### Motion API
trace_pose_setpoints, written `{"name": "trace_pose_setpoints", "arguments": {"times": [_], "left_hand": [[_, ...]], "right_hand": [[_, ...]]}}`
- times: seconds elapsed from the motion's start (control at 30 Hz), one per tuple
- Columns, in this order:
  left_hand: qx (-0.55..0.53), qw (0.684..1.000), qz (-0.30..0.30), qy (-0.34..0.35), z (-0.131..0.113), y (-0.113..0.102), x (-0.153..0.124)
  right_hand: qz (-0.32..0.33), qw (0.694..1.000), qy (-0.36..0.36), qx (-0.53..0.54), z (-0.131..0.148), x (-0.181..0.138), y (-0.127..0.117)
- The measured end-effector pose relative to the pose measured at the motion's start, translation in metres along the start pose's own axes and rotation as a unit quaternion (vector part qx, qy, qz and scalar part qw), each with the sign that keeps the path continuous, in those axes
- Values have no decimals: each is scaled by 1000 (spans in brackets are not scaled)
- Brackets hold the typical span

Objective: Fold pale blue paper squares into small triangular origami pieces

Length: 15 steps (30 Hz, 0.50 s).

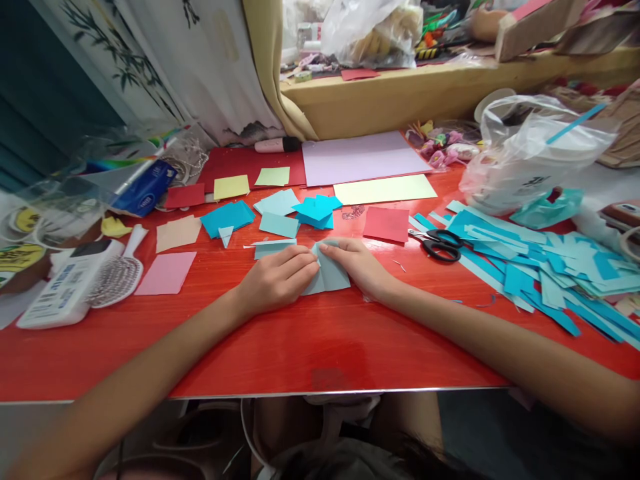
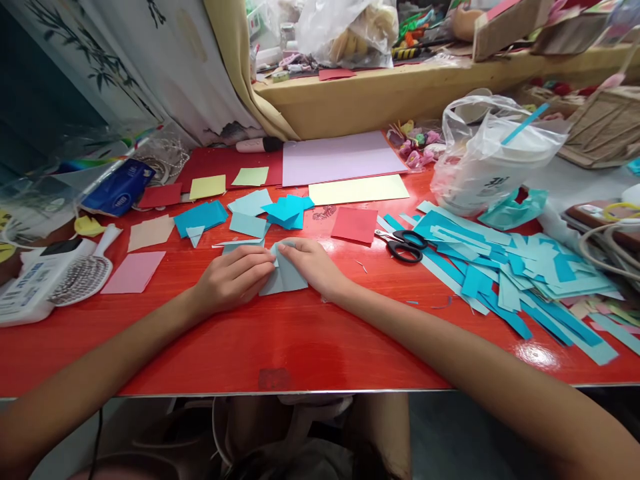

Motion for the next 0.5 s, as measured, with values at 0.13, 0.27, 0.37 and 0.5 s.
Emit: {"name": "trace_pose_setpoints", "arguments": {"times": [0.13, 0.27, 0.37, 0.5], "left_hand": [[10, 1000, 7, 4, 0, 0, 2], [9, 1000, 10, 3, 1, -1, 2], [5, 1000, 8, 7, 1, -1, 0], [7, 1000, 21, 10, 2, 1, -2]], "right_hand": [[-4, 1000, 4, -7, -2, 1, -1], [-2, 1000, 2, -7, -1, 2, -1], [1, 1000, -1, 3, -1, 1, 0], [4, 1000, -4, 12, 0, 1, 0]]}}
Point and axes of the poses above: each hand's wrist, its own x-axis towards the middle knuckle, its own y-axis out of the palm, z = x × y, the point moved 4 cm from there along x, towards the middle knuckle, and after that the axes turned 13 degrees about -x, right-handed, at the moved point
